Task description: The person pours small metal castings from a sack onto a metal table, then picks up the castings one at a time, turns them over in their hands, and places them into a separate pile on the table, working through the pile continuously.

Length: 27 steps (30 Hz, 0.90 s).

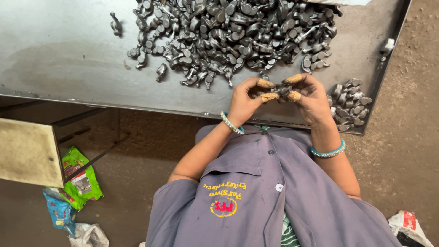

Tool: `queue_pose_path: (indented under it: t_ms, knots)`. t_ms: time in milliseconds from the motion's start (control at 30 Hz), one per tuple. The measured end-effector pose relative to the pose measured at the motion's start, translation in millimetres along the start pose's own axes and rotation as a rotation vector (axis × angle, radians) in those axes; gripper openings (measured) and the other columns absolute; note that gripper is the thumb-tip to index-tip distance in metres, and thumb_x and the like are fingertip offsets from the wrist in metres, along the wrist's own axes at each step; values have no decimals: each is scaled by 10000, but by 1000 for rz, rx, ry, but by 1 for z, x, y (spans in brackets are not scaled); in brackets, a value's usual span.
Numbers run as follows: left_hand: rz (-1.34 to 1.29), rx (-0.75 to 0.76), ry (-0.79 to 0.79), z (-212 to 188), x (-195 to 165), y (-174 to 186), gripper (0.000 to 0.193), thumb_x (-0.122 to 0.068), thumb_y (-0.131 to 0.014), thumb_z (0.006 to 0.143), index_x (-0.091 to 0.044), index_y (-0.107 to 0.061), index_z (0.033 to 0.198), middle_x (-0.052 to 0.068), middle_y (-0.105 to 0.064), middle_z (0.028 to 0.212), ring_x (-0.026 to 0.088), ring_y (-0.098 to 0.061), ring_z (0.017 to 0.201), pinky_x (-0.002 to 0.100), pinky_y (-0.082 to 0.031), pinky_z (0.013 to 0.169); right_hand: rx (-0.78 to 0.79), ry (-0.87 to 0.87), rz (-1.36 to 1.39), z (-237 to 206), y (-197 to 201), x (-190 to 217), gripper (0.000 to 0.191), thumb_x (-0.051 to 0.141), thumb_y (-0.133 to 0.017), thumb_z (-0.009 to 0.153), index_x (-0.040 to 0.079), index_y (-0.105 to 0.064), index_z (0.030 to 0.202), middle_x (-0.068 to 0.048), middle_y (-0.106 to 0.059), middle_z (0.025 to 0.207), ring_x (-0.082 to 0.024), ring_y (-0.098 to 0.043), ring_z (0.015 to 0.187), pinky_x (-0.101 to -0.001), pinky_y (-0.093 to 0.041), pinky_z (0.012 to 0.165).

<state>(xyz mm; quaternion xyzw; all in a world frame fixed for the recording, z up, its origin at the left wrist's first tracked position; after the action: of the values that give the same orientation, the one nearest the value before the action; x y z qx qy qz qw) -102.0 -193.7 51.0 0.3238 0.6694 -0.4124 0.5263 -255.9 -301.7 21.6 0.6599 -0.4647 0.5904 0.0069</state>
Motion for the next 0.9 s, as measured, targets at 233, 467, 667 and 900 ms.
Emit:
queue_pose_path:
  t_ms: [233,467,667,900]
  knots:
    - [182,-50,77,-2,4,18,234,-43,-800,830,-20,-737,1054,37,-758,963,129,-710,845,281,-579,734,42,-117,-298,19,-8,8,203,2,-747,915,-16,-617,1071,-74,-701,958,-136,-685,827,-267,-556,700]
    - [430,-179,-143,-3,-40,34,334,-30,-784,788,-45,-726,1117,60,-710,1006,186,-713,866,306,-582,800,-121,262,-102,57,-28,92,288,-7,-785,893,109,-591,1071,-98,-731,1014,-151,-708,827,-264,-571,688]
    - [446,-281,-168,-2,-50,37,353,-37,-816,791,-36,-700,1124,66,-686,1005,181,-690,832,309,-564,757,-251,637,-1370,54,-115,97,422,-33,-859,744,22,-611,1081,-114,-647,992,-266,-635,896,-370,-539,775]
    - [381,-345,-191,-4,-54,40,363,-34,-795,850,-47,-686,1196,61,-667,1030,150,-697,865,287,-561,756,-263,457,-1228,67,-87,79,309,-69,-836,817,13,-632,1035,-68,-626,943,-178,-631,787,-304,-525,698]
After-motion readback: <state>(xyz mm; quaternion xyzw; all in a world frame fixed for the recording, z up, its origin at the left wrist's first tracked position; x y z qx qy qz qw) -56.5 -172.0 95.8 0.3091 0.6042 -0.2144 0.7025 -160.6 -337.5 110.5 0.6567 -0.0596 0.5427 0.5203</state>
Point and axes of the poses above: each hand's wrist, its own z-axis towards the middle knuckle, its own y-axis out of the back of the hand, x = y × z, the point moved 9 cm from there along z, towards the middle knuckle
